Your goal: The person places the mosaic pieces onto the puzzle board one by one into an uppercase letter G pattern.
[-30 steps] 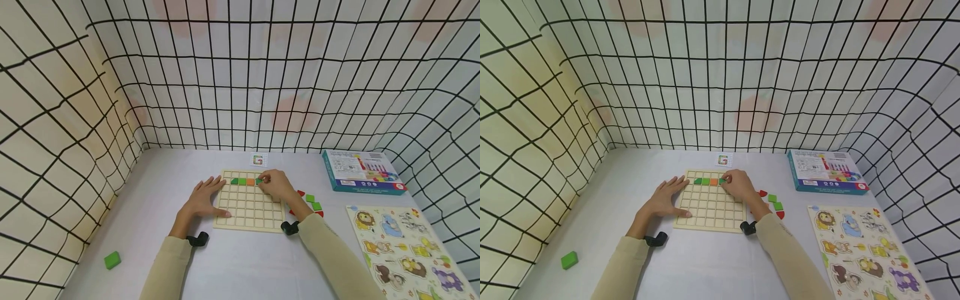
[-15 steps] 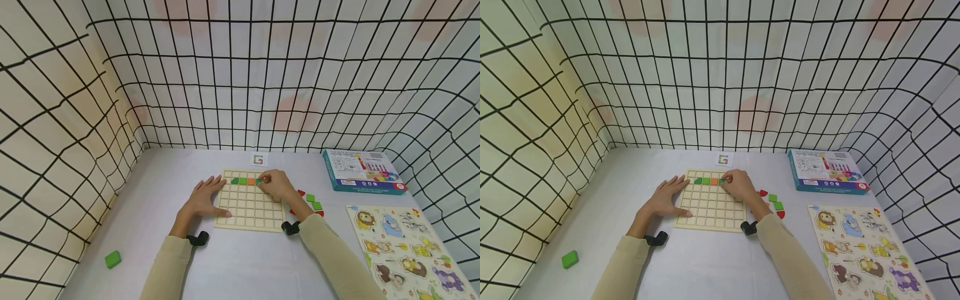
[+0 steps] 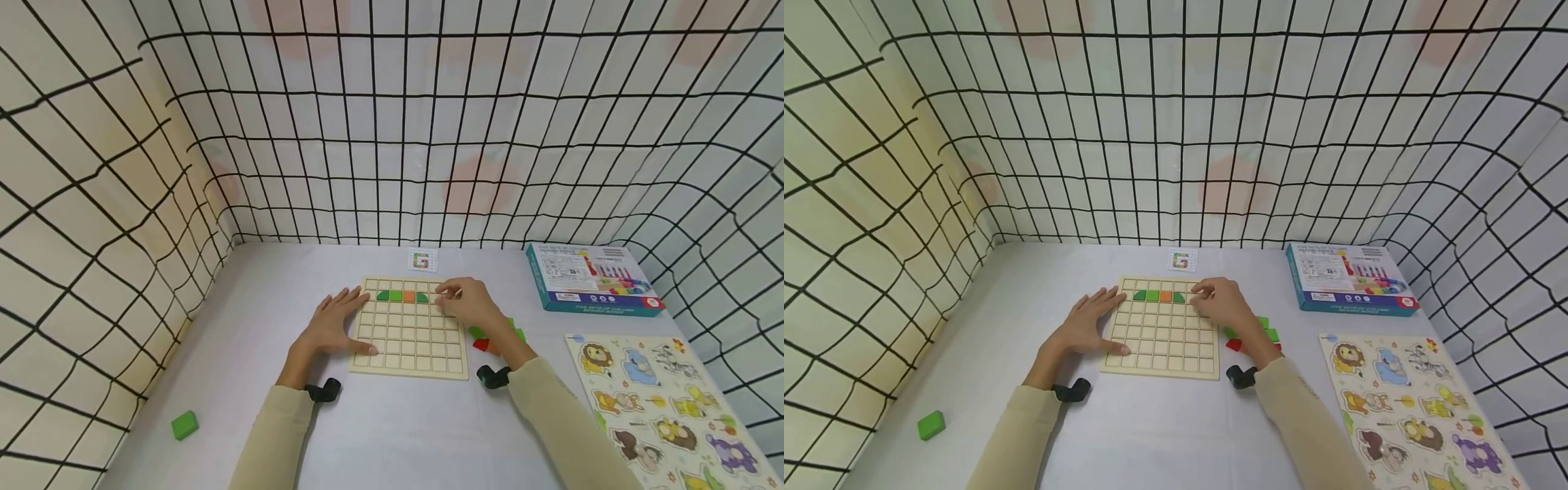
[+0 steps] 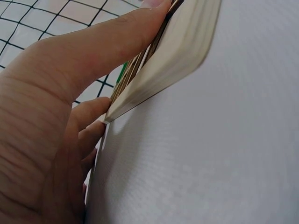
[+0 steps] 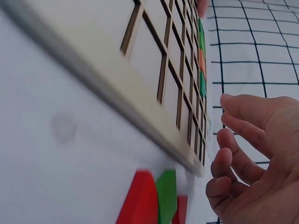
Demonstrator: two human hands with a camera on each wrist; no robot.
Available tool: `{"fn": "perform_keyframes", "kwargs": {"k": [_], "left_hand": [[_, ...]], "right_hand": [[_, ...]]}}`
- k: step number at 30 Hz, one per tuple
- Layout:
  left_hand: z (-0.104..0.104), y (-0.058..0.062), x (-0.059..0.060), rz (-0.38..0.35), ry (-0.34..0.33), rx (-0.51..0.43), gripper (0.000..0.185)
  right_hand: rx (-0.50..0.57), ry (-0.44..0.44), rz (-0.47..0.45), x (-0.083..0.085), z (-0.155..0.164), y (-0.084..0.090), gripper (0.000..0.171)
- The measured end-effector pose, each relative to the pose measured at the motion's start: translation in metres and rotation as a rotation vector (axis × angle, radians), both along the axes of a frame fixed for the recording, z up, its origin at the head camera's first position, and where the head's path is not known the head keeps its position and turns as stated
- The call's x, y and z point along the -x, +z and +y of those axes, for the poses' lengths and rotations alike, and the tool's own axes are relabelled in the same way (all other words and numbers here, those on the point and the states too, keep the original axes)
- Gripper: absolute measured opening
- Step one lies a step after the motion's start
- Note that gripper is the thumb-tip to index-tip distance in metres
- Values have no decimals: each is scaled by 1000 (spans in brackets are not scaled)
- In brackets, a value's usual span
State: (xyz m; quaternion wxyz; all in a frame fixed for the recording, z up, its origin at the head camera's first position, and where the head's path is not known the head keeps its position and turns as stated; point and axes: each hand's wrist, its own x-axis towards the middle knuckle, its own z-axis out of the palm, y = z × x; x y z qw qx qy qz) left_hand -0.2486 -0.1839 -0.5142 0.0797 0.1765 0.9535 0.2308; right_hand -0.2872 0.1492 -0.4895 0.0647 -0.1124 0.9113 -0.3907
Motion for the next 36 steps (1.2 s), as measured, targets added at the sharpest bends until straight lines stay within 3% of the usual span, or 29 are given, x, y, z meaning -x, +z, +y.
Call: {"fn": "perform_keyframes", "kwargs": {"k": [8,15,27,36], "left_hand": [[-1,-2,2,1,-6,7,123],[-1,0,1,10,-9,-3,123],[-1,0,-1,5,-12,2,122],[-1,-2,1,9,-14,4,122]], "right_hand": [[-46,-81,-7,-11,33,7,30],[-96,-133,2,-18,62,-1,29],[-168,-133,-36,-32,103,-2,30],[-197,-77,-79,-39,122,0,35]]}}
